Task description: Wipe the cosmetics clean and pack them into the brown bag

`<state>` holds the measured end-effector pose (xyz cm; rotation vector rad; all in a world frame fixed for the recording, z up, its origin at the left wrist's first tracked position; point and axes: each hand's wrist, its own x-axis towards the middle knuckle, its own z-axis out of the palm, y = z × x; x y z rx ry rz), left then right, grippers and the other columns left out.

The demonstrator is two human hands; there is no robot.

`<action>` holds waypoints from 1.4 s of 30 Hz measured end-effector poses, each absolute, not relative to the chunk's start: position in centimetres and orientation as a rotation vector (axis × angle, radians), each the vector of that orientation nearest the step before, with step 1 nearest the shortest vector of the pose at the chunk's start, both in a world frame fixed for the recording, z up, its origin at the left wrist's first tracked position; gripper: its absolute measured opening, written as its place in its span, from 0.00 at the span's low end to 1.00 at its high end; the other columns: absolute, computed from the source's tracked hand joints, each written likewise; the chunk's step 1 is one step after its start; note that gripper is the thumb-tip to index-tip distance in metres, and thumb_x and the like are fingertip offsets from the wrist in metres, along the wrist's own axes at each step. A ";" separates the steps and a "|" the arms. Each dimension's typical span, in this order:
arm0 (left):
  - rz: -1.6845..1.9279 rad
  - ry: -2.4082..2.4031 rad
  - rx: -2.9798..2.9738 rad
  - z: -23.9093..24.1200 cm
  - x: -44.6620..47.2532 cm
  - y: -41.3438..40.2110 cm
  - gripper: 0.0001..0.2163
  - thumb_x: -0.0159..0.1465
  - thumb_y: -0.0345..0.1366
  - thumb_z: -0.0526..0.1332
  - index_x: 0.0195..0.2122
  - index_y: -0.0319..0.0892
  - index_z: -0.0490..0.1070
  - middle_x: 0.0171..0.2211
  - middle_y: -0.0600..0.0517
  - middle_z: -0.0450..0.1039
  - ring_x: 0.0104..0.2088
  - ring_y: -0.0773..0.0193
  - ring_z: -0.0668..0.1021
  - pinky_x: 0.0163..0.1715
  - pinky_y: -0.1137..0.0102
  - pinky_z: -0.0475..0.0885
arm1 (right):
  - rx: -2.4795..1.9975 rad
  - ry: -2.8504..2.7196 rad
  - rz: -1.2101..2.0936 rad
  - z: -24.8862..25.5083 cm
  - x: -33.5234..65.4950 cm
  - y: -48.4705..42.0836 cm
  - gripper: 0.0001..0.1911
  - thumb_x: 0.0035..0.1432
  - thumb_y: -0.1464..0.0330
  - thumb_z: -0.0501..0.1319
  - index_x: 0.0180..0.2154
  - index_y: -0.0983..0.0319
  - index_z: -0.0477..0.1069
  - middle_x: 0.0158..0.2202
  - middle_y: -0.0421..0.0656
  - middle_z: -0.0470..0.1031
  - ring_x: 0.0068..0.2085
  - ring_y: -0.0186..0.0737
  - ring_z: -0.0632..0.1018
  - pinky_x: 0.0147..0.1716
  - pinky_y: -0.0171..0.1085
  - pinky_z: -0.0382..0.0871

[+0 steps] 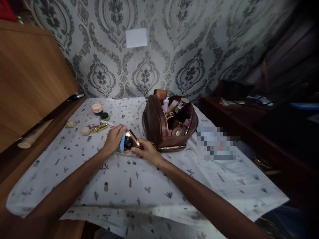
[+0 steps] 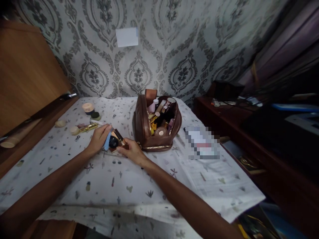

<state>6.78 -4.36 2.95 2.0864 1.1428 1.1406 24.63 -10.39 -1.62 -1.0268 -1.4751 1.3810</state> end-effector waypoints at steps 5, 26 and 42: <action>1.241 1.144 1.875 2.4 7.1 -4.4 0.19 0.68 0.50 0.52 0.24 0.44 0.58 0.21 0.56 0.59 0.25 0.66 0.64 0.28 0.70 0.60 | -0.937 -1.405 1.435 -1.2 24.5 -10.4 0.27 0.46 0.47 0.70 0.36 0.62 0.69 0.33 0.42 0.76 0.31 0.36 0.75 0.28 0.35 0.70; 1.332 1.254 2.008 3.9 5.5 -3.4 0.14 0.69 0.47 0.52 0.34 0.43 0.68 0.23 0.57 0.63 0.26 0.65 0.67 0.28 0.71 0.62 | -0.946 -1.179 1.507 -0.3 24.4 -10.8 0.25 0.48 0.47 0.69 0.33 0.62 0.69 0.28 0.38 0.74 0.25 0.32 0.75 0.24 0.32 0.65; 0.890 1.212 2.343 2.9 7.2 -5.4 0.16 0.70 0.47 0.45 0.31 0.44 0.62 0.25 0.54 0.67 0.27 0.63 0.71 0.31 0.69 0.62 | -0.958 -1.346 1.516 0.0 24.4 -11.0 0.26 0.45 0.49 0.72 0.29 0.62 0.67 0.22 0.34 0.69 0.22 0.28 0.67 0.22 0.30 0.59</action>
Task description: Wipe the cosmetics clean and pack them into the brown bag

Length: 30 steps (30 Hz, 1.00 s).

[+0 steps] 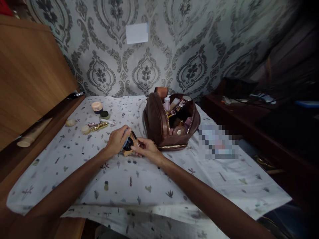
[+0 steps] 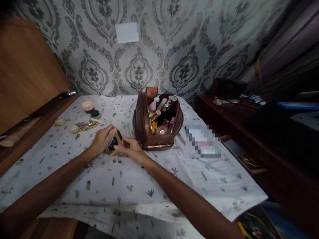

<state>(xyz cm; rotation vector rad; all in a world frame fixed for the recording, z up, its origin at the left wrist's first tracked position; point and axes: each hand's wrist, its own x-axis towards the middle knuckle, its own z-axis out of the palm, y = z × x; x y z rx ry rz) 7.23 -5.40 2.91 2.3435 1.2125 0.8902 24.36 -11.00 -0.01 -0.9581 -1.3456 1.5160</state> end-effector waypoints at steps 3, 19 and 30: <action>0.960 1.274 2.317 2.6 7.2 -5.2 0.16 0.70 0.47 0.46 0.28 0.45 0.59 0.22 0.55 0.62 0.25 0.63 0.68 0.29 0.69 0.59 | -0.904 -1.303 1.546 -0.5 24.1 -11.0 0.27 0.40 0.54 0.76 0.34 0.62 0.67 0.27 0.33 0.69 0.26 0.29 0.70 0.24 0.29 0.62; 1.122 1.132 1.882 2.5 6.7 -3.7 0.18 0.68 0.49 0.51 0.28 0.42 0.68 0.24 0.54 0.67 0.28 0.63 0.70 0.32 0.69 0.65 | -0.809 -1.198 1.658 -0.8 24.0 -11.3 0.26 0.50 0.49 0.70 0.41 0.62 0.72 0.37 0.41 0.76 0.37 0.37 0.79 0.42 0.42 0.79; 1.039 1.118 1.915 2.9 6.4 -3.6 0.20 0.68 0.52 0.50 0.29 0.42 0.68 0.24 0.54 0.67 0.29 0.63 0.70 0.32 0.69 0.65 | -0.790 -1.056 1.616 -0.2 24.2 -11.2 0.29 0.48 0.58 0.73 0.50 0.56 0.69 0.44 0.41 0.77 0.41 0.37 0.78 0.34 0.33 0.76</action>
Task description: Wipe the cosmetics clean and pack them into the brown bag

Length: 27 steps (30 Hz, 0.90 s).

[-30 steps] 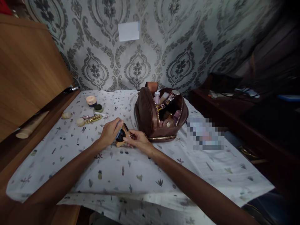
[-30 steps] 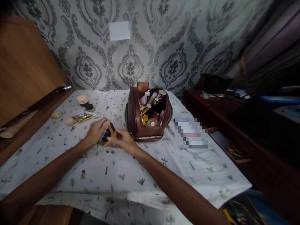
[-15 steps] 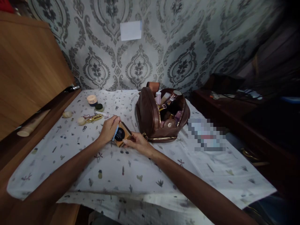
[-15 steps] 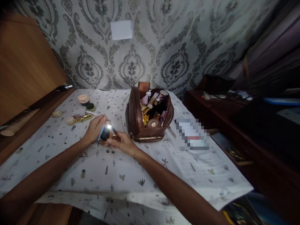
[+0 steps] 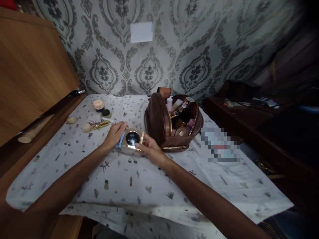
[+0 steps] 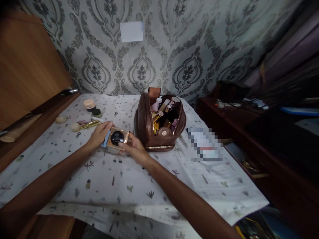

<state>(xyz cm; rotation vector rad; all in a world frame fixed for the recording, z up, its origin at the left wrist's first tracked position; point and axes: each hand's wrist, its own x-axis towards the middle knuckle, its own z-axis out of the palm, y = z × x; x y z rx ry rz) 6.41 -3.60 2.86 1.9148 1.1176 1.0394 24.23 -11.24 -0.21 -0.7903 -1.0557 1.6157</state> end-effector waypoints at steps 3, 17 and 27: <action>1.126 1.222 2.010 3.6 6.3 -3.9 0.18 0.70 0.49 0.48 0.31 0.43 0.68 0.26 0.54 0.69 0.30 0.62 0.72 0.34 0.68 0.65 | -0.847 -1.081 1.584 -0.2 24.2 -11.2 0.32 0.43 0.61 0.75 0.50 0.56 0.68 0.41 0.40 0.76 0.39 0.36 0.77 0.32 0.32 0.74; 0.798 0.833 2.475 3.2 6.7 -5.0 0.15 0.71 0.42 0.48 0.47 0.43 0.71 0.45 0.45 0.76 0.46 0.57 0.77 0.48 0.65 0.69 | -0.944 -1.313 1.469 -0.1 24.5 -11.1 0.18 0.51 0.60 0.66 0.41 0.59 0.67 0.30 0.37 0.65 0.27 0.33 0.68 0.20 0.31 0.64; 0.866 1.070 2.373 2.8 7.3 -5.5 0.13 0.70 0.43 0.50 0.35 0.44 0.70 0.32 0.52 0.74 0.34 0.61 0.75 0.37 0.68 0.67 | -0.928 -1.278 1.511 -0.2 24.4 -11.2 0.27 0.52 0.54 0.67 0.50 0.60 0.68 0.33 0.39 0.70 0.26 0.32 0.70 0.20 0.31 0.62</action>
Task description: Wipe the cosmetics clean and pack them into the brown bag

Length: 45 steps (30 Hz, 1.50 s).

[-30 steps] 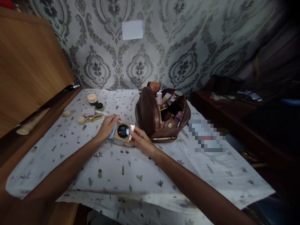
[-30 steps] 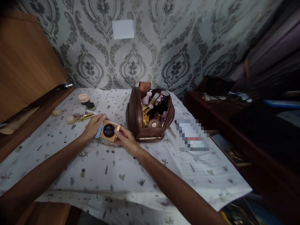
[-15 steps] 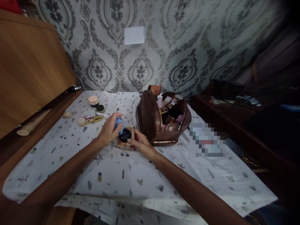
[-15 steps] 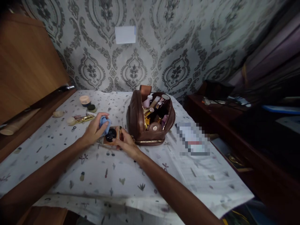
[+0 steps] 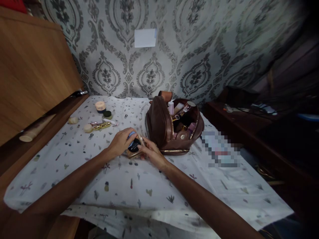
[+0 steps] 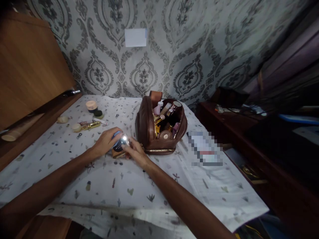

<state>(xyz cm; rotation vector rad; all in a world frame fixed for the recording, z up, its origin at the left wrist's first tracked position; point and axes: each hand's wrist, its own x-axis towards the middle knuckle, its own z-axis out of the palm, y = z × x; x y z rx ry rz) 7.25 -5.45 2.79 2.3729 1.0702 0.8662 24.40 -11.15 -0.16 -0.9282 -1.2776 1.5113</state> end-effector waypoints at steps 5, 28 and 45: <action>0.994 1.149 2.276 3.0 7.2 -5.3 0.12 0.69 0.42 0.51 0.35 0.43 0.69 0.30 0.53 0.73 0.32 0.62 0.74 0.36 0.69 0.67 | -0.992 -1.253 1.473 -0.4 24.2 -11.0 0.37 0.45 0.58 0.72 0.55 0.58 0.62 0.36 0.38 0.72 0.25 0.30 0.68 0.20 0.31 0.62; 1.093 1.253 2.051 3.1 6.1 -3.6 0.15 0.67 0.47 0.53 0.30 0.44 0.66 0.24 0.56 0.66 0.28 0.64 0.69 0.30 0.70 0.63 | -0.882 -1.224 1.376 -0.7 24.4 -10.9 0.25 0.47 0.59 0.73 0.44 0.57 0.66 0.36 0.37 0.72 0.32 0.33 0.74 0.36 0.35 0.74; 0.945 1.125 1.657 1.5 7.3 -3.8 0.16 0.60 0.52 0.60 0.32 0.42 0.69 0.25 0.56 0.68 0.26 0.65 0.71 0.26 0.72 0.66 | -0.917 -1.729 0.627 -1.8 24.8 -11.7 0.24 0.54 0.80 0.58 0.49 0.54 0.77 0.71 0.43 0.54 0.71 0.49 0.57 0.68 0.53 0.53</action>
